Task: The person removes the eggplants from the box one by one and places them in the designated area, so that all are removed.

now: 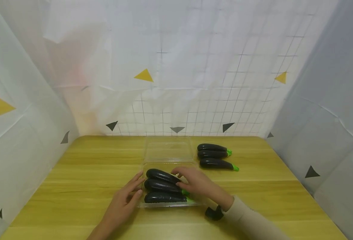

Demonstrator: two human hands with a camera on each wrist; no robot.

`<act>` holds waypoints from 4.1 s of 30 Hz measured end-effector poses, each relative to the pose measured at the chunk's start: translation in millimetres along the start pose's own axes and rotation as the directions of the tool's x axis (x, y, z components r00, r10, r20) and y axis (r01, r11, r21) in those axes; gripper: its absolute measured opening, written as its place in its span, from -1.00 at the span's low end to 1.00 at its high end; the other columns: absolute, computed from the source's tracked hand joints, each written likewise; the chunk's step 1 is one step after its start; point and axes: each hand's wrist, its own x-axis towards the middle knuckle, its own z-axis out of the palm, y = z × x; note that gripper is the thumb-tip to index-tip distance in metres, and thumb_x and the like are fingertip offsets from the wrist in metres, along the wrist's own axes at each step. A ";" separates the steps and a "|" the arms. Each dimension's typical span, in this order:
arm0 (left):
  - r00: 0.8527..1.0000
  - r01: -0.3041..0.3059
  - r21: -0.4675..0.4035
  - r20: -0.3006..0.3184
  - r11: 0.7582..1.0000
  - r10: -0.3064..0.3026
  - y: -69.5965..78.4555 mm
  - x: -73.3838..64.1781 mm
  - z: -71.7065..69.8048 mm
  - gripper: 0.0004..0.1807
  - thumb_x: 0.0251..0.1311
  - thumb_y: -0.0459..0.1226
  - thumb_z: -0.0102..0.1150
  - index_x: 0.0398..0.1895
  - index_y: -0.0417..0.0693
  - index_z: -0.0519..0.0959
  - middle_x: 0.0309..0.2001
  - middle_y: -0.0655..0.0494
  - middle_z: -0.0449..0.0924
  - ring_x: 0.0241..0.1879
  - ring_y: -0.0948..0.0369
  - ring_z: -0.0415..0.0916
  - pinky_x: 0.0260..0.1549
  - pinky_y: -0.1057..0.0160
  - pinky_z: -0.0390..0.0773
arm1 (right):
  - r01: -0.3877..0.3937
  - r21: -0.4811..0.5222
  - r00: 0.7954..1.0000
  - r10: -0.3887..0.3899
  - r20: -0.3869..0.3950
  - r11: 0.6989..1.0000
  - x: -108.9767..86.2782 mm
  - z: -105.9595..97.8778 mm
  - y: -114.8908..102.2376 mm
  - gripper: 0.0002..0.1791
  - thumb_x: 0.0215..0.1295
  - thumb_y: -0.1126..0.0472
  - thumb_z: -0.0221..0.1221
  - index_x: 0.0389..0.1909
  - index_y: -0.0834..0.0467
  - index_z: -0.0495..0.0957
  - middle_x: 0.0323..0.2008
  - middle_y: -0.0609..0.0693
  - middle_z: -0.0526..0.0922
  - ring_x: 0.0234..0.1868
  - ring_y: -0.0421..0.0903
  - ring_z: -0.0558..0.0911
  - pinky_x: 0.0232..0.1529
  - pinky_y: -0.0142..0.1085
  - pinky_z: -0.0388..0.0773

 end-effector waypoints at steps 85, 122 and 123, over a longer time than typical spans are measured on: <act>0.999 -0.031 -0.020 -0.016 0.999 0.031 -2.4 -1.7 1.2 -0.56 0.47 -0.43 0.16 0.38 -0.18 0.53 0.47 -0.19 0.36 0.05 0.01 0.69 -0.07 0.16 0.71 | -0.020 0.292 0.990 0.059 -0.127 0.956 -19.8 -37.2 11.4 -0.61 0.41 0.31 0.34 0.23 0.14 0.63 0.12 -0.02 0.71 0.07 -0.06 0.70 -0.03 -0.20 0.70; 1.000 -0.009 -0.007 -0.028 1.000 0.009 -0.5 -2.3 1.4 -0.58 0.45 -0.43 0.19 0.34 -0.23 0.55 0.48 -0.09 0.36 0.08 0.05 0.67 -0.06 0.15 0.70 | -0.077 0.344 0.983 0.130 -0.131 0.936 -50.3 -57.8 23.3 -0.58 0.39 0.33 0.35 0.25 0.21 0.62 0.15 0.06 0.69 0.11 0.05 0.69 0.02 -0.12 0.70; 1.000 -0.008 -0.006 -0.029 1.000 0.007 -0.4 -2.4 1.2 -0.58 0.45 -0.43 0.19 0.34 -0.23 0.55 0.48 -0.08 0.36 0.08 0.05 0.67 -0.06 0.15 0.70 | -0.076 0.347 0.983 0.129 -0.132 0.935 -50.6 -58.2 24.0 -0.58 0.40 0.32 0.35 0.26 0.20 0.62 0.15 0.05 0.69 0.11 0.05 0.69 0.02 -0.12 0.70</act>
